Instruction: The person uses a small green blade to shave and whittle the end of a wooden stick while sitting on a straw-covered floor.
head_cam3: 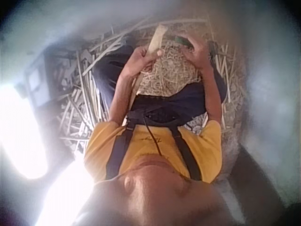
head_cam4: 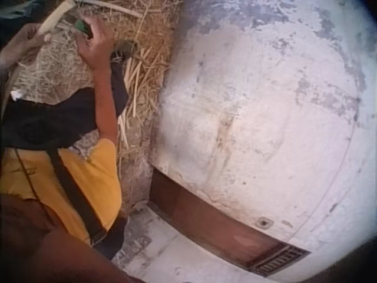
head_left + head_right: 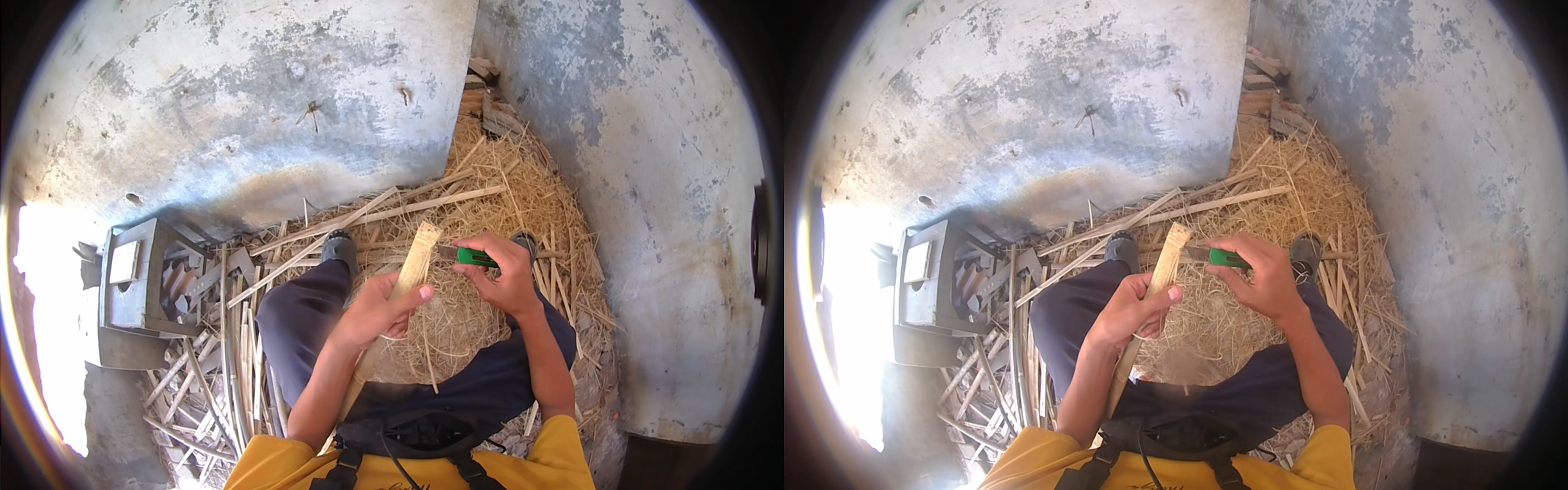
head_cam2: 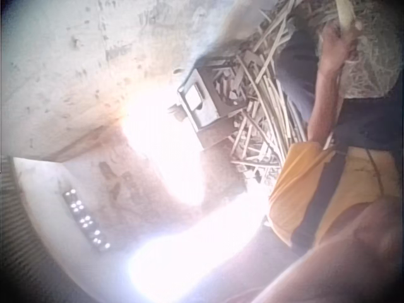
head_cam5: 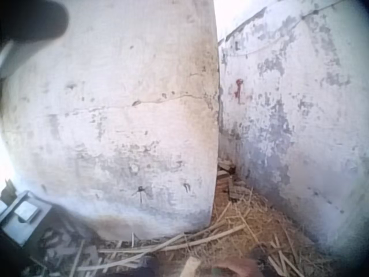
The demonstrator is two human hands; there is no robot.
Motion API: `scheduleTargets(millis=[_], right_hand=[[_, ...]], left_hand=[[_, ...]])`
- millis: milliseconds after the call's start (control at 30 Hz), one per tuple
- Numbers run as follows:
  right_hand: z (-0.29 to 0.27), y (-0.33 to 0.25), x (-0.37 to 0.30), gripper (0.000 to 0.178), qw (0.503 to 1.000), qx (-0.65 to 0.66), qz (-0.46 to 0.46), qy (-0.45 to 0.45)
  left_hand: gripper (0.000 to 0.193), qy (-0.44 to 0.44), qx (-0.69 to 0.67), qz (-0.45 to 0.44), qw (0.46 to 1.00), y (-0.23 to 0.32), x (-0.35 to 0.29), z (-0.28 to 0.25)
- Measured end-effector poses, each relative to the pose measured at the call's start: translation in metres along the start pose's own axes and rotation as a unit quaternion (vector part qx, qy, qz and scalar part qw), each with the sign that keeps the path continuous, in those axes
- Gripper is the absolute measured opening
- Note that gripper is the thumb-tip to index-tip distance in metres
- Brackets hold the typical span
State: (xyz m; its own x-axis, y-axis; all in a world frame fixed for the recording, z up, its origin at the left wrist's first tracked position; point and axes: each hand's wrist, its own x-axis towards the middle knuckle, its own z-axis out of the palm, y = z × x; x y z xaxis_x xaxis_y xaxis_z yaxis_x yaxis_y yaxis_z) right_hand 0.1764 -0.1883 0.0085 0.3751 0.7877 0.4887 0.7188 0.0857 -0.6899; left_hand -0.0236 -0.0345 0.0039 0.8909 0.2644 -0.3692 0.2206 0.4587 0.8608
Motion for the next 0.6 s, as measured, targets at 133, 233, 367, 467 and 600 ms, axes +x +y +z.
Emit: scheduleTargets(millis=[133, 233, 367, 467, 600], right_hand=[[-0.005, 0.004, 0.0, 0.032, 0.998, -0.033, -0.052, -0.023], [0.001, 0.005, 0.0, 0.032, 0.993, -0.074, -0.091, -0.021], [0.004, 0.003, 0.0, 0.032, 0.994, -0.065, -0.086, -0.011], [0.003, 0.003, 0.001, 0.032, 0.994, -0.068, -0.083, -0.008], [-0.002, 0.007, 0.002, 0.032, 0.994, -0.073, -0.085, -0.006]], left_hand=[[0.03, -0.007, -0.013, 0.009, 1.0, -0.004, 0.0, -0.004], [0.034, -0.006, -0.012, 0.02, 1.0, -0.006, 0.001, -0.005], [0.035, -0.019, -0.019, 0.031, 0.999, -0.011, 0.002, -0.008], [0.034, -0.023, -0.033, 0.023, 0.999, -0.013, 0.003, -0.008], [0.035, -0.024, -0.035, 0.014, 0.999, -0.011, 0.004, -0.008]])
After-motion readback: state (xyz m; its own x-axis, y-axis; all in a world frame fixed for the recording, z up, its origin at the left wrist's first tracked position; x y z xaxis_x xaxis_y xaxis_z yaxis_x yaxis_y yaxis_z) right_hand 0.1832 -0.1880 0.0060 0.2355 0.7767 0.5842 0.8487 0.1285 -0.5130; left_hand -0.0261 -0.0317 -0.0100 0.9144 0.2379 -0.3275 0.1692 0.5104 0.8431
